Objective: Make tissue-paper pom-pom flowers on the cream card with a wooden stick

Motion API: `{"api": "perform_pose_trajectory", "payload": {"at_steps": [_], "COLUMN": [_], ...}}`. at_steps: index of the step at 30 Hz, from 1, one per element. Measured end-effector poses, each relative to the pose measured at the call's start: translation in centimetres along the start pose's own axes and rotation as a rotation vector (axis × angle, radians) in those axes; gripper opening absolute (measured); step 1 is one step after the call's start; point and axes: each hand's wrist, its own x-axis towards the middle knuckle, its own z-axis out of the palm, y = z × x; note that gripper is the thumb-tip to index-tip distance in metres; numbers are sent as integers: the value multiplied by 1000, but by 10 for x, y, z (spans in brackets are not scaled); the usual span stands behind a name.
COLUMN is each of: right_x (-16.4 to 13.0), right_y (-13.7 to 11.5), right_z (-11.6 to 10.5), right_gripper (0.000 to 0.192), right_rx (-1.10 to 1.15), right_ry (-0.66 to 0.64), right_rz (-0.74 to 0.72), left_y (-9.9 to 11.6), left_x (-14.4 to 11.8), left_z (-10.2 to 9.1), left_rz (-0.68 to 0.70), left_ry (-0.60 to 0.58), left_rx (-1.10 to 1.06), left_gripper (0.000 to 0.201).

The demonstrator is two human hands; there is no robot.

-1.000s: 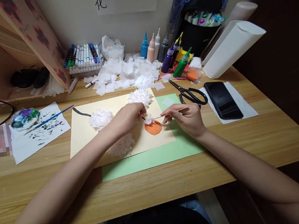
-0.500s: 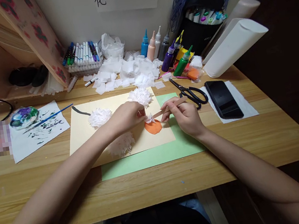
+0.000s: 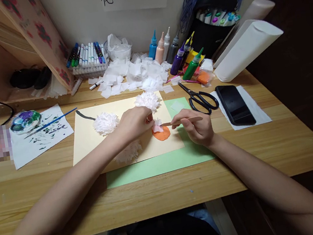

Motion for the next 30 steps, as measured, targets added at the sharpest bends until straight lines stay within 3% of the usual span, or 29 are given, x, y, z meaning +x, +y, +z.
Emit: {"api": "perform_pose_trajectory", "payload": {"at_steps": [4,11,18,26,30], "right_x": [-1,0,1,3,1], "right_y": [1,1,1,-2,-3], "right_z": [1,3,4,6,6], "right_gripper": [27,23,26,30,26], "right_rx": [70,-27,-50,-83,-71], "right_ry": [60,-28,14,7,2], "right_rz": [80,33,41,145,86], "left_y": [-1,-1,-1,0,1], "left_x": [0,0,0,-1,0], "left_z": [1,1,2,2,5], "left_rz": [3,6,2,26,25], "left_ry": [3,14,14,5,17], "left_rx": [5,1,9,21,26], "left_gripper": [16,17,18,20,20]}}
